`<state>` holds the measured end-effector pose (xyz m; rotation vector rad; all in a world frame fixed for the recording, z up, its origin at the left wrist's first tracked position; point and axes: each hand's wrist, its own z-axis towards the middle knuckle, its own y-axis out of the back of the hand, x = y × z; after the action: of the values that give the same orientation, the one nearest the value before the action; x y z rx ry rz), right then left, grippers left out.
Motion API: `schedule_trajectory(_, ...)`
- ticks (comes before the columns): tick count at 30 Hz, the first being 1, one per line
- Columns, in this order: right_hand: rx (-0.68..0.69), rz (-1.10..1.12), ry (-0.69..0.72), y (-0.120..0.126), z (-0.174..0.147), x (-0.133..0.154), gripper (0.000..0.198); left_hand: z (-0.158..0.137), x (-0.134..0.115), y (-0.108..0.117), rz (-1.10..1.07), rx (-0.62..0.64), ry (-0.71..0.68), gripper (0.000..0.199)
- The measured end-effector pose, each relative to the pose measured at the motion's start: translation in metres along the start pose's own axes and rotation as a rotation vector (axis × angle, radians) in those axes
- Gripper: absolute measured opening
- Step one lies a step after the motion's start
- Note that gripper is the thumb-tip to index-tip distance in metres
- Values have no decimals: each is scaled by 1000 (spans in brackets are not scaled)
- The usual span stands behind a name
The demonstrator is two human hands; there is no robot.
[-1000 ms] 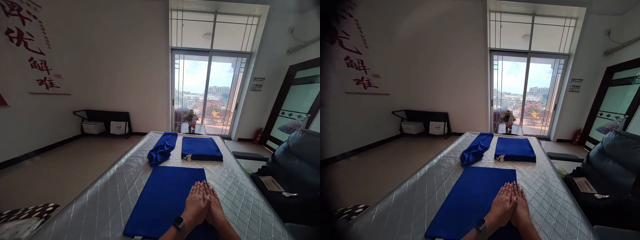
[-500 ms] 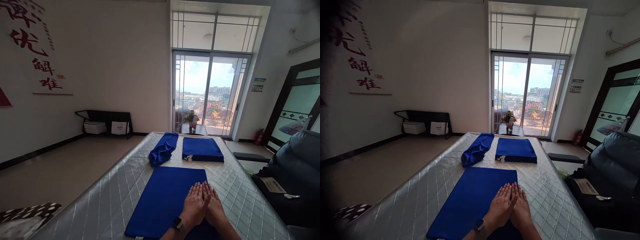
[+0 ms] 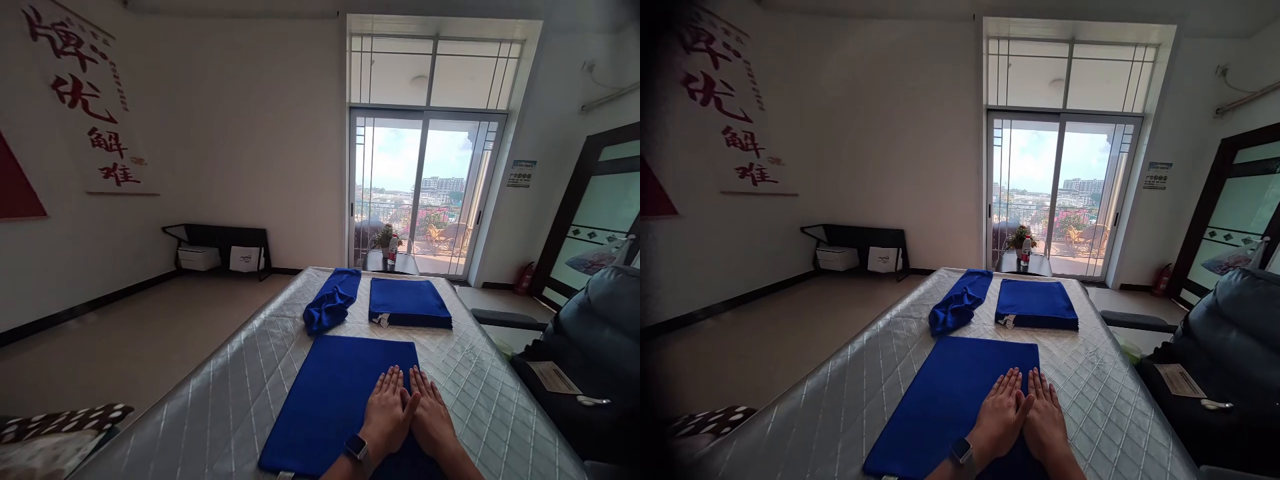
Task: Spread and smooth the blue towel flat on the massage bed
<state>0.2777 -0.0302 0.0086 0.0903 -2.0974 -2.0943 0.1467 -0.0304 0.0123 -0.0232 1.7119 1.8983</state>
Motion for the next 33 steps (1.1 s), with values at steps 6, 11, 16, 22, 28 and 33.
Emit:
schedule_trajectory(6,-15,20,-18,-1,0,1,67,-2,5,2,-13,6,0,76)
schedule_trajectory(11,-21,36,-26,-2,1,0,72,-2,13,-5,20,-13,-23,73)
schedule_trajectory(16,-34,58,-26,-2,1,-1,73,-1,19,-8,44,-21,-14,73)
schedule_trajectory(22,-13,80,-65,-1,1,0,76,-1,28,-4,61,-29,13,76)
schedule_trajectory(28,-17,96,-58,-3,2,-1,79,-6,37,-1,71,-38,25,76)
schedule_trajectory(33,-40,117,-56,-4,1,-2,79,-11,44,5,79,-31,40,78)
